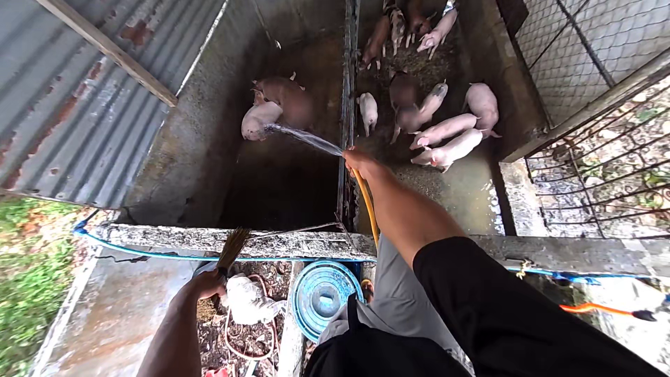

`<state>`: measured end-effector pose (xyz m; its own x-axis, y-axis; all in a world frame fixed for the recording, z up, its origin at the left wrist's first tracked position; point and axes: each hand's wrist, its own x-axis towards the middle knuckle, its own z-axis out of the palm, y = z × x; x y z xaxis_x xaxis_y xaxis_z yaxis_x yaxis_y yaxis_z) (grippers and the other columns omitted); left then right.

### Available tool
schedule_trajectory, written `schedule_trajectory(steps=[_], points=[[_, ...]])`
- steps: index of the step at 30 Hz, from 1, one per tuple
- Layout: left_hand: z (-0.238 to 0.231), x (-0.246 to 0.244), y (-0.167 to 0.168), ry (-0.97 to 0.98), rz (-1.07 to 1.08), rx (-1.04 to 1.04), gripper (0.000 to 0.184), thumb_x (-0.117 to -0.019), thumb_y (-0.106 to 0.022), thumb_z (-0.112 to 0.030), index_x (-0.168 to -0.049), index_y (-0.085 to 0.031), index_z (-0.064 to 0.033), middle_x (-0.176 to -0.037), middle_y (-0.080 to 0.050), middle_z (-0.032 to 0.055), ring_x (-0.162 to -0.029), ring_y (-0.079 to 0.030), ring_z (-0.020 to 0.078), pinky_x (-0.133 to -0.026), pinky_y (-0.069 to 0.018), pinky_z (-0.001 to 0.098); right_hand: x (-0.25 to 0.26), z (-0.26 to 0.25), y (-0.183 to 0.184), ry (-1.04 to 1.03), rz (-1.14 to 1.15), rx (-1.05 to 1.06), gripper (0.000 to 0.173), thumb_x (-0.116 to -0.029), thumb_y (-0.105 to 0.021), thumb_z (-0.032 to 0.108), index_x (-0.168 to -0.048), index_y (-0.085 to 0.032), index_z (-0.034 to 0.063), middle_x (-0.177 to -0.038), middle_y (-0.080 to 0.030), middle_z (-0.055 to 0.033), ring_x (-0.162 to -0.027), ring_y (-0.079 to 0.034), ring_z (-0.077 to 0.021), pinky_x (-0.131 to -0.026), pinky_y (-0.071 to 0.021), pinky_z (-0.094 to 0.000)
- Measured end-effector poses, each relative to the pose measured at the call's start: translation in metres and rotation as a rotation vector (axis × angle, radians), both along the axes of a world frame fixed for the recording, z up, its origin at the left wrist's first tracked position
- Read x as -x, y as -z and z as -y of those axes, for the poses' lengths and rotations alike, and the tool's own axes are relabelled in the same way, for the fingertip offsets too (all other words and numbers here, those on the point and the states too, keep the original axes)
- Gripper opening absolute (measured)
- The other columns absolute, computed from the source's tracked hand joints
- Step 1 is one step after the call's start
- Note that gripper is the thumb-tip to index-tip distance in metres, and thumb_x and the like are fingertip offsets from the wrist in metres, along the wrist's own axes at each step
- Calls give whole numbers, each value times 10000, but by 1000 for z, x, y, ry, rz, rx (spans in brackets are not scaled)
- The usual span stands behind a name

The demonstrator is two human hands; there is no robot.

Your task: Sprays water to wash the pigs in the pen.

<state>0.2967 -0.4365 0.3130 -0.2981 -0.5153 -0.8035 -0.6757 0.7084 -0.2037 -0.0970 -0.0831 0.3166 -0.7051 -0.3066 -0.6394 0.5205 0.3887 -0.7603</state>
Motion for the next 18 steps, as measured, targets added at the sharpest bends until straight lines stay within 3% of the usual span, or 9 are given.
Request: schedule_trajectory(steps=[18], points=[[-2, 5, -6, 1, 30, -5, 878, -875, -814, -297, -1577, -367, -18, -1487, -529, 258, -1423, -473, 401, -1171, -359, 594, 1, 2, 2, -3, -2, 5, 308, -1075, -475, 290, -1318, -538, 110, -764, -489, -25, -564, -453, -121, -508, -403, -283]])
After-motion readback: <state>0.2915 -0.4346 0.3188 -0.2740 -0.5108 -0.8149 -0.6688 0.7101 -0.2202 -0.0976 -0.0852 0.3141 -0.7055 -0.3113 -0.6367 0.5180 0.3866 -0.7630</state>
